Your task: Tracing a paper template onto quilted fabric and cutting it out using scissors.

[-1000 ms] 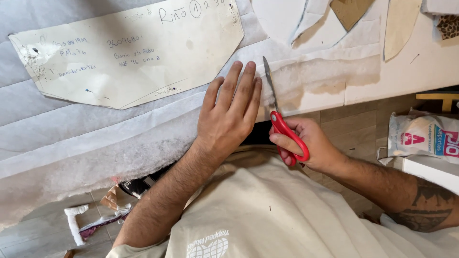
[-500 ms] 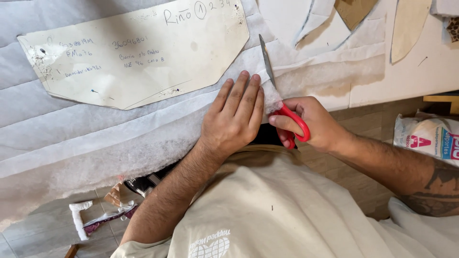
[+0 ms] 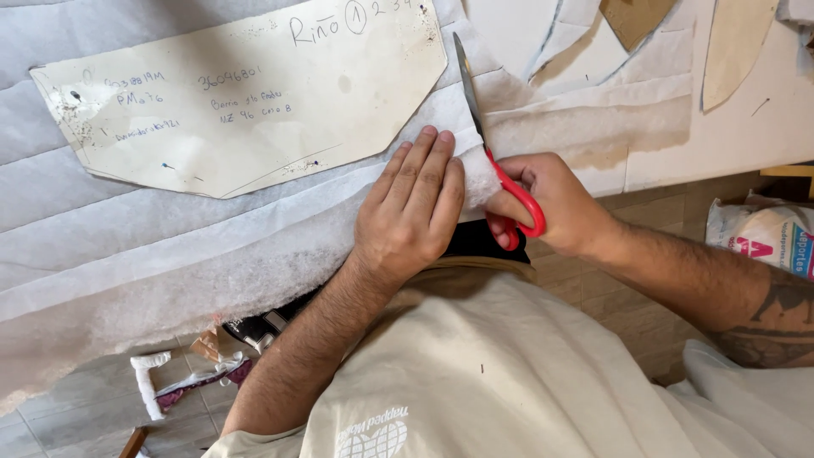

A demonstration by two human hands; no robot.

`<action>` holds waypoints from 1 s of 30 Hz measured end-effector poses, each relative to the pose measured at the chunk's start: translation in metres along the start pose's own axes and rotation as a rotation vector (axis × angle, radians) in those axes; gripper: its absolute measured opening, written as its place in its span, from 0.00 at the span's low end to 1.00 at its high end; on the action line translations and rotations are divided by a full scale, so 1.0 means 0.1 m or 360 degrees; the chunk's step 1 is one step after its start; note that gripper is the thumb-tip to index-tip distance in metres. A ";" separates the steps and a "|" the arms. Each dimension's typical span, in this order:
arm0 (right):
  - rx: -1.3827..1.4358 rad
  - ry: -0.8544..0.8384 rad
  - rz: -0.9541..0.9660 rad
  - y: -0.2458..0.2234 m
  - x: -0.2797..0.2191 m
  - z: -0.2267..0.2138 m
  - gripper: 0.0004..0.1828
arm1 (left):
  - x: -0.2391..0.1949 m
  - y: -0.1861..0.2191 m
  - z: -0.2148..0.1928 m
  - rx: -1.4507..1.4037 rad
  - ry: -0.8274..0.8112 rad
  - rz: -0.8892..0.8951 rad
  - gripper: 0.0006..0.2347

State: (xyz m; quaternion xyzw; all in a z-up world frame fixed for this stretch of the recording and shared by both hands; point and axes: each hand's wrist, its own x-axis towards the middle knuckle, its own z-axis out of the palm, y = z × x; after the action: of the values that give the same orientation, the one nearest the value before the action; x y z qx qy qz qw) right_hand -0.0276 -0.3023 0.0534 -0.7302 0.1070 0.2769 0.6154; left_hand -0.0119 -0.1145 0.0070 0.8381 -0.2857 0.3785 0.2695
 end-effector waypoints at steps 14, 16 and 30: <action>-0.0086 0.0062 -0.0070 0.11 0.11 0.01 0.09 | 0.04 0.00 -0.02 -0.0040 0.0037 -0.0025 0.07; -0.0079 0.0073 -0.0068 0.08 0.11 0.01 0.10 | 0.05 -0.01 -0.01 -0.0046 0.0042 -0.0029 0.07; -0.0362 0.0039 -0.0332 0.24 0.65 -0.26 0.14 | 0.08 -0.06 -0.07 -0.0184 0.0104 -0.0021 0.08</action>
State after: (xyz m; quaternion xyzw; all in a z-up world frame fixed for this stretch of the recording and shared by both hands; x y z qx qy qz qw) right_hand 0.0217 -0.3205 0.0009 -0.8056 0.0061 0.2127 0.5529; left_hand -0.0072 -0.1081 0.0161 0.8102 -0.2926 0.3868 0.3291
